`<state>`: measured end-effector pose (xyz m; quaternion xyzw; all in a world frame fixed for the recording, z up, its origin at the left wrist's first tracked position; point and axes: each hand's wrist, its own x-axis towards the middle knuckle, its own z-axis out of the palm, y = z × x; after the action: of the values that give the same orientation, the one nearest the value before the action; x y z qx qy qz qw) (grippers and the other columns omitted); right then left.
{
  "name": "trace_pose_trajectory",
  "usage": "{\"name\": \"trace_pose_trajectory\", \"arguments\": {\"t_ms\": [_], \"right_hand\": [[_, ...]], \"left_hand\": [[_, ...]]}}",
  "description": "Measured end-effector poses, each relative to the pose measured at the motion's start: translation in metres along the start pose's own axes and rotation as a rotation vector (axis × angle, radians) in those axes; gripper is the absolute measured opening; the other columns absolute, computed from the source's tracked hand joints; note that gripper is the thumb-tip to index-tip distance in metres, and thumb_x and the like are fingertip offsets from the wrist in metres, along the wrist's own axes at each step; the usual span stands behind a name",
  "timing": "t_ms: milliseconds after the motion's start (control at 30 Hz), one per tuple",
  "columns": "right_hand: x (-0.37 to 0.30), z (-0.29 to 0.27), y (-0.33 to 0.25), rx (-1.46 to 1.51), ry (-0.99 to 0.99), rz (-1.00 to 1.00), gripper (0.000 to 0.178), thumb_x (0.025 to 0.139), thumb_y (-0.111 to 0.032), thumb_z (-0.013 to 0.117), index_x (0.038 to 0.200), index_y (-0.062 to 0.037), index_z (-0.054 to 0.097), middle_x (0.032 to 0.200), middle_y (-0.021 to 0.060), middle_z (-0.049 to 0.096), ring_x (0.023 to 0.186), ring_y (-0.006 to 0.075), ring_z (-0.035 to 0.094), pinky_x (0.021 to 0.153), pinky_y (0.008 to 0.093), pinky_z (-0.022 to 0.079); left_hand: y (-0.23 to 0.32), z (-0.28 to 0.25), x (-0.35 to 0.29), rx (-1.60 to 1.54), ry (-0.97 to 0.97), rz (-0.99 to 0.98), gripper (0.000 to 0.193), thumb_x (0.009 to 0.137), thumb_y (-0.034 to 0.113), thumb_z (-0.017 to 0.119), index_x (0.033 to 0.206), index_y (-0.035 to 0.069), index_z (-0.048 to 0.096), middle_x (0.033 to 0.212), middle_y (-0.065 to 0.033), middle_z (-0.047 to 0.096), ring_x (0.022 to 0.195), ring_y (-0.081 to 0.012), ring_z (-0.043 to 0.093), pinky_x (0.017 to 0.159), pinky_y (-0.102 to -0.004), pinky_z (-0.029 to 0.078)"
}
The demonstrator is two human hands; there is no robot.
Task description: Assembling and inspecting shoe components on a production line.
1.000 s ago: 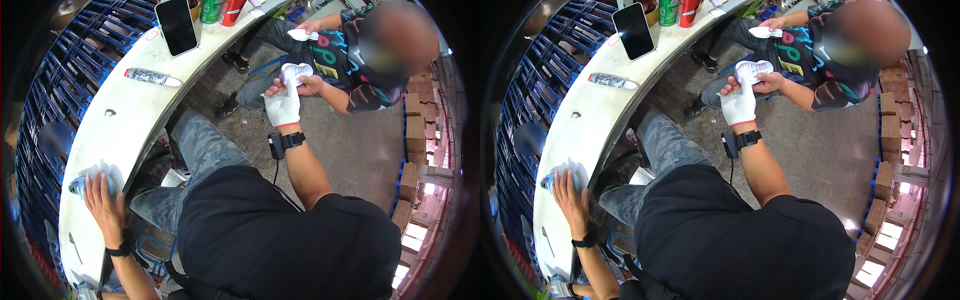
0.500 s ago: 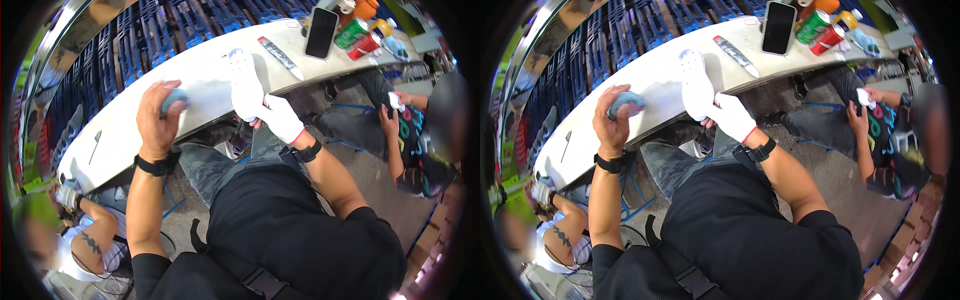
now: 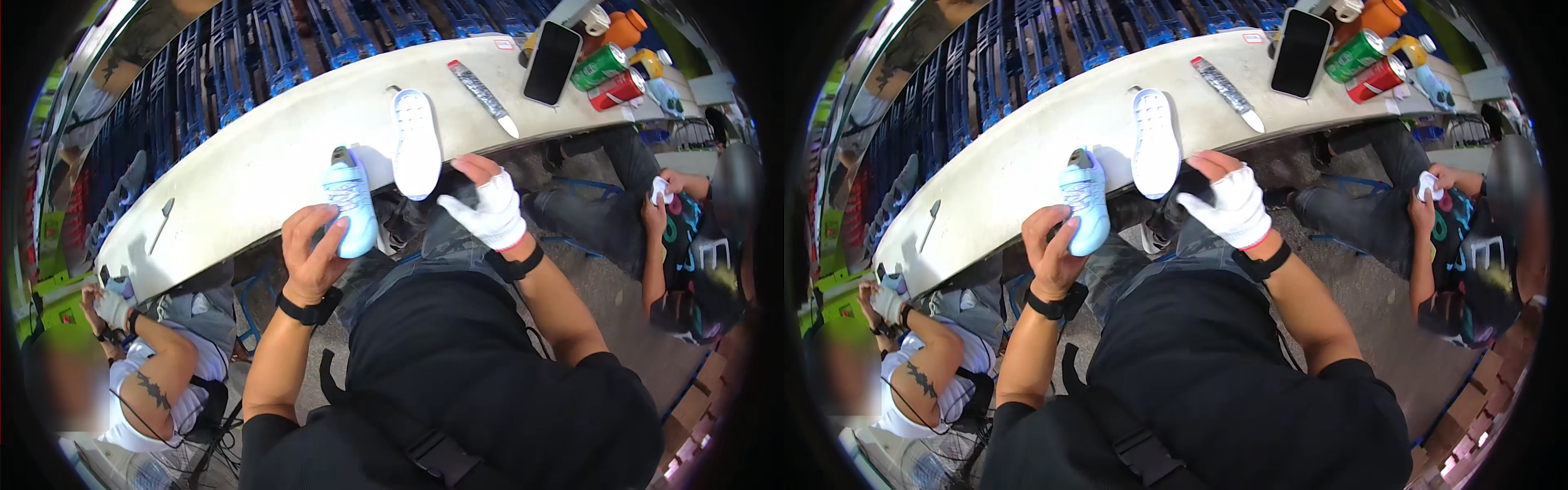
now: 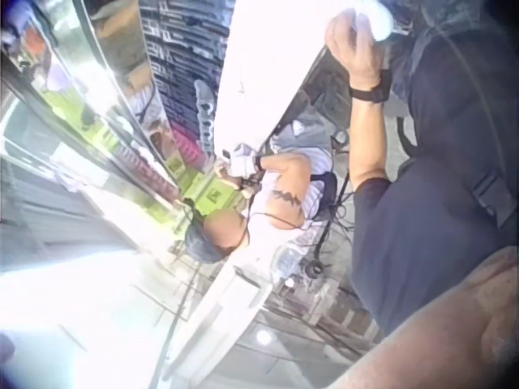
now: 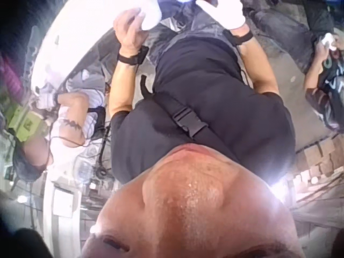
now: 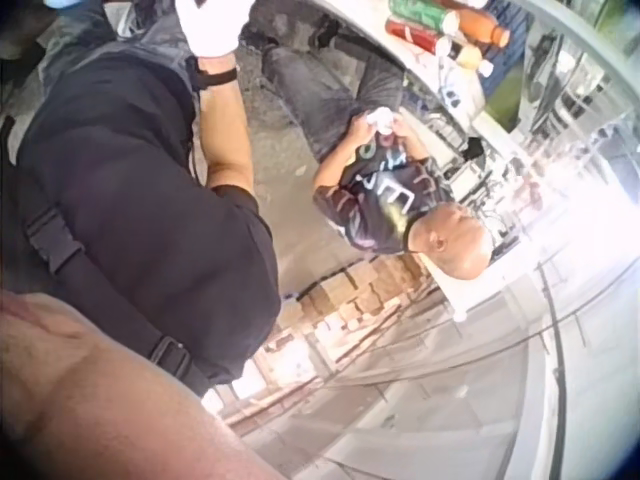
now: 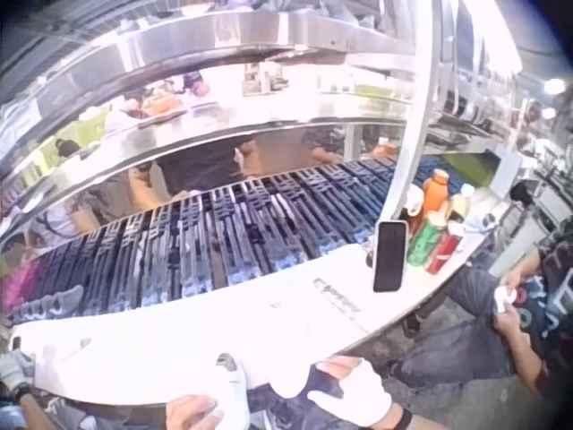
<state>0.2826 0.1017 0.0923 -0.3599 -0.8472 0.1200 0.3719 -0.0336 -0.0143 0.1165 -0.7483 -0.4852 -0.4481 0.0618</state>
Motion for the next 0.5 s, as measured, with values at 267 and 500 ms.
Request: {"name": "trace_pose_trajectory", "arguments": {"t_ms": [267, 500], "right_hand": [[0.032, -0.002, 0.005, -0.217, -0.064, -0.267, 0.033, 0.089, -0.009, 0.078, 0.122, -0.0133, 0.077, 0.119, 0.0078, 0.078, 0.078, 0.0262, 0.069, 0.072, 0.038, 0.055], [-0.023, -0.159, 0.093, 0.288, 0.999, 0.693, 0.013, 0.106, -0.007, 0.072, 0.118, -0.0017, 0.069, 0.091, 0.0019, 0.071, 0.069, 0.0062, 0.061, 0.062, 0.0247, 0.05]], "left_hand": [[-0.009, 0.007, 0.043, 0.076, 0.029, 0.031, 0.053, 0.076, 0.001, 0.092, 0.125, 0.003, 0.073, 0.12, -0.0163, 0.073, 0.111, -0.0371, 0.07, 0.097, -0.0469, 0.058], [-0.061, -0.036, -0.012, 0.05, 0.144, -0.474, 0.042, 0.106, 0.013, 0.078, 0.142, -0.004, 0.064, 0.137, -0.0174, 0.068, 0.123, -0.0289, 0.065, 0.111, -0.0414, 0.05]]}}
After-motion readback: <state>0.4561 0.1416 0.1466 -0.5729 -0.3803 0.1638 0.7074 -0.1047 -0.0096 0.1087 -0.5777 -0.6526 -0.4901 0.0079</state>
